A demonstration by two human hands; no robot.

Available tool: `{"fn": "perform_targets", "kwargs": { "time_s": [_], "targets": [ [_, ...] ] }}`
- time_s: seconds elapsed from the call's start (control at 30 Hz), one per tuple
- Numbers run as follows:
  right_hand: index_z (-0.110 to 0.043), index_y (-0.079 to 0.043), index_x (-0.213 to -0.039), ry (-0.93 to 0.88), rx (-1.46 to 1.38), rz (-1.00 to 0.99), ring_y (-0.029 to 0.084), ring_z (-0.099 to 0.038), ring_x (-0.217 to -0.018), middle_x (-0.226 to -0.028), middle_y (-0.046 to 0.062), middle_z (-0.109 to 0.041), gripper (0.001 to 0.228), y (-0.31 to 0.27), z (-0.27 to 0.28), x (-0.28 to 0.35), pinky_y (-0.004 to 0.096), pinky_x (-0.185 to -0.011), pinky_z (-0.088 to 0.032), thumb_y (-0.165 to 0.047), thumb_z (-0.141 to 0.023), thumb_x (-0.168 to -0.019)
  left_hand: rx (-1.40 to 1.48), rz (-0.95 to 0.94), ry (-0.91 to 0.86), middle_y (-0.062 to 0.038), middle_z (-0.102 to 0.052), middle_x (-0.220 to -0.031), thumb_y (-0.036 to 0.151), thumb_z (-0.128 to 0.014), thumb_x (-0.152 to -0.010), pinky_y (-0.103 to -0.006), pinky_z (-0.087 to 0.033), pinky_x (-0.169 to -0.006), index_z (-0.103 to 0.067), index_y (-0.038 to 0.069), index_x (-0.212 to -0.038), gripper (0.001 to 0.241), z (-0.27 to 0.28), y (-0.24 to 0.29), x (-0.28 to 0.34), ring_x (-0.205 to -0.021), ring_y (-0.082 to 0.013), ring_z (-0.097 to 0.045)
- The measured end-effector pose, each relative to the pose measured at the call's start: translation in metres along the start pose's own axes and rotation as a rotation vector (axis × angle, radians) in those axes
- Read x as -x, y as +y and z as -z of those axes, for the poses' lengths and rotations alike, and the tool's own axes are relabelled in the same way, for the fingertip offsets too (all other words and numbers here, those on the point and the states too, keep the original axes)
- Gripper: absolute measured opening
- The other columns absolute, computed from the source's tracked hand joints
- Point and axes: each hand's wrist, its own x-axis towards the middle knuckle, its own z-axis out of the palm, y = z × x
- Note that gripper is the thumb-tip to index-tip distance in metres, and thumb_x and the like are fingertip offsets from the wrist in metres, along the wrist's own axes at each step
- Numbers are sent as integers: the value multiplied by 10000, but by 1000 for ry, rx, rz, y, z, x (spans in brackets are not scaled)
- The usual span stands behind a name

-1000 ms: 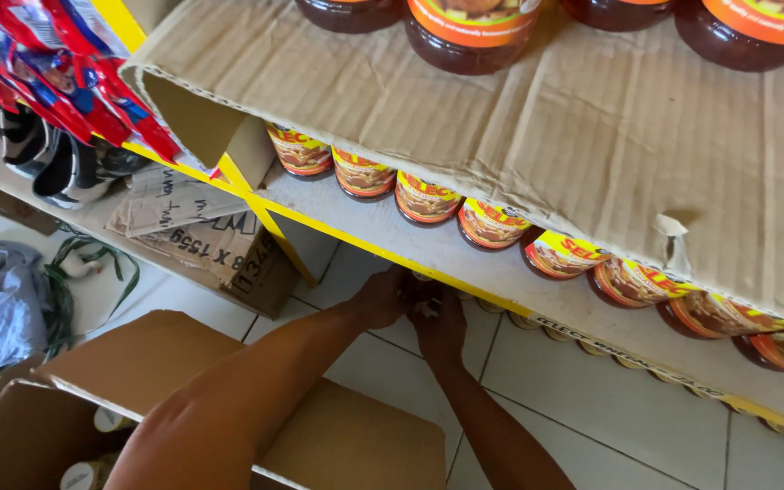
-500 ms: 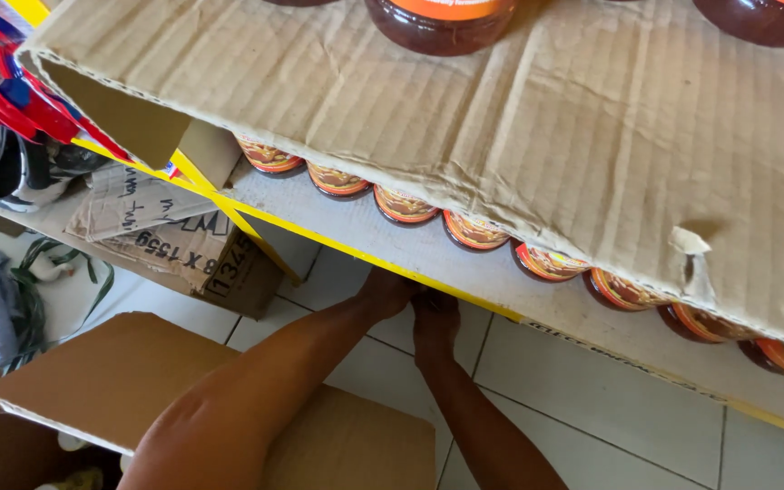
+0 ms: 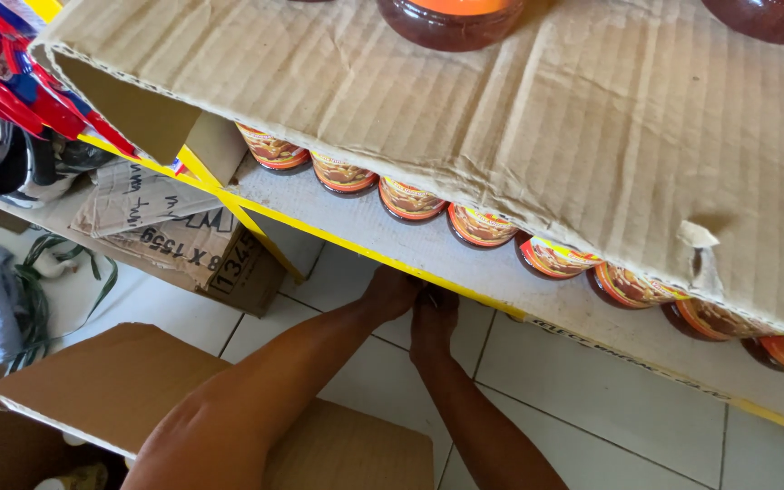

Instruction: The recorder is taking sauce bottles from a cardboard box and placing them onto a grocery shelf.

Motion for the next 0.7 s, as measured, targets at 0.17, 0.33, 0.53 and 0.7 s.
{"fn": "perform_targets", "kwargs": {
  "time_s": [0.17, 0.33, 0.53, 0.7],
  "targets": [
    [-566, -56, -1348, -42, 13, 72, 155, -590, -1160, -1281, 43, -642, 407, -7, 0, 7, 320, -984, -477, -139, -643, -958, 0, 17, -21, -225, -694, -1205, 260, -570, -963, -468, -512, -942, -659, 59, -1213, 333, -2, 1, 8, -1159, -417, -633],
    [-551, -58, -1362, -73, 14, 118, 173, -593, -1201, -1311, 54, -631, 413, -3, 0, 6, 326, -1011, -475, -125, -624, -961, 6, 173, -67, -230, -695, -1184, 252, -586, -948, -466, -516, -942, -669, 44, -1180, 323, 6, 14, 11, -1149, -409, -641],
    [-539, -48, -1373, -70, 44, 121, 191, -582, -1230, -1341, 77, -617, 413, -11, -1, 10, 335, -1033, -463, -128, -611, -974, 99, 62, -63, -212, -722, -1147, 208, -561, -911, -448, -533, -946, -665, 53, -1179, 327, 1, 6, 10, -1117, -387, -671],
    [-522, -60, -1384, -60, 50, 68, 185, -580, -1229, -1343, 68, -613, 425, -10, 0, 6, 330, -1033, -459, -125, -598, -971, -20, 165, -139, -222, -692, -1202, 212, -597, -920, -451, -516, -957, -666, 37, -1193, 331, 2, 11, 8, -1149, -396, -640]
  ]
}}
